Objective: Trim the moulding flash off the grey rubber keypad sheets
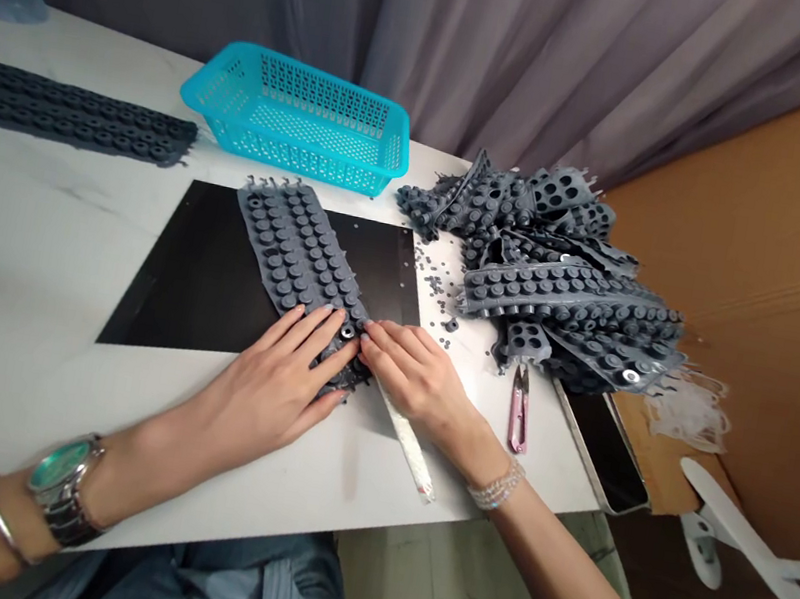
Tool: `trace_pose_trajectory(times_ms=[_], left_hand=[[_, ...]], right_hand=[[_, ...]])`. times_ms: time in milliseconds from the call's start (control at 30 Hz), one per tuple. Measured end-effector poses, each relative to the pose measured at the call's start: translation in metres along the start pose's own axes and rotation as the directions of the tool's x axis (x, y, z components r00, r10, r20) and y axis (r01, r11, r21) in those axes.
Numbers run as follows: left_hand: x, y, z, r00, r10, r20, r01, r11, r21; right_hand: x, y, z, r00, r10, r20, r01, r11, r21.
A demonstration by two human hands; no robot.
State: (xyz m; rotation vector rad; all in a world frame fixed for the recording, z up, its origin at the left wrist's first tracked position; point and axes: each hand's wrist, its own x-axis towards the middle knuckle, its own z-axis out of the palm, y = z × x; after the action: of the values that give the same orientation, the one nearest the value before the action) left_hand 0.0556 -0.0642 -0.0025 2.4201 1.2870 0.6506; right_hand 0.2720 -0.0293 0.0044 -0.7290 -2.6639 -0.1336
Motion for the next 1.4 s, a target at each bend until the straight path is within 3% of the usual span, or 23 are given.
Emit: trace_pose_trajectory(times_ms=[267,433,533,600,667,700,733,767,833,933,1100,1200,1400], left_hand=[[-0.001,0.001,-0.001,1.000,0.002,-0.005,-0.002,1.000,-0.009],[-0.001,0.001,0.000,1.000,-0.003,0.013,0.004,0.999,-0.037],[-0.001,0.002,-0.001,0.999,-0.001,0.035,0.002,1.000,-0.025],[-0.001,0.002,-0.002,0.999,-0.003,0.045,0.004,1.000,-0.018],[-0.002,0.002,-0.003,0.999,-0.007,0.048,0.008,1.000,-0.019],[-0.002,0.002,-0.003,0.999,-0.007,0.046,0.008,1.000,-0.020],[-0.002,0.002,-0.003,0.999,-0.006,0.045,0.007,1.000,-0.020],[-0.002,0.002,-0.003,0.999,-0.002,0.042,0.003,1.000,-0.021],[-0.003,0.002,-0.004,1.000,0.006,0.026,-0.005,1.000,-0.020],[-0.004,0.002,-0.004,1.000,0.021,-0.016,-0.021,1.000,0.020],[-0.004,0.002,-0.005,0.997,0.070,-0.024,-0.065,0.981,0.184],[-0.004,0.003,-0.005,0.997,0.070,-0.036,-0.059,0.968,0.244],[-0.004,0.004,-0.005,0.998,0.059,-0.026,-0.049,0.959,0.281]], right_hand=[[0.006,0.002,-0.004,0.996,-0.030,0.080,0.030,1.000,-0.004],[0.009,0.004,0.000,0.997,-0.042,0.071,0.038,0.998,0.044],[0.008,0.009,0.004,0.991,0.119,-0.066,-0.111,0.987,0.117],[0.005,0.013,0.005,0.912,0.335,-0.238,-0.308,0.941,0.143],[0.001,0.015,0.004,0.759,0.543,-0.358,-0.519,0.838,0.169],[-0.001,0.015,0.002,0.709,0.608,-0.357,-0.583,0.791,0.187],[-0.003,0.015,0.000,0.690,0.640,-0.336,-0.612,0.765,0.200],[-0.005,0.015,-0.001,0.699,0.643,-0.311,-0.613,0.764,0.202],[-0.007,0.015,-0.003,0.766,0.577,-0.284,-0.549,0.817,0.177],[-0.004,0.017,-0.004,0.823,0.469,-0.320,-0.458,0.882,0.114],[0.012,0.017,0.000,0.975,0.153,-0.161,-0.145,0.988,0.055],[0.017,0.014,0.006,0.992,0.058,-0.109,-0.053,0.997,0.047],[0.014,0.012,0.008,0.992,0.078,-0.098,-0.070,0.994,0.085]])
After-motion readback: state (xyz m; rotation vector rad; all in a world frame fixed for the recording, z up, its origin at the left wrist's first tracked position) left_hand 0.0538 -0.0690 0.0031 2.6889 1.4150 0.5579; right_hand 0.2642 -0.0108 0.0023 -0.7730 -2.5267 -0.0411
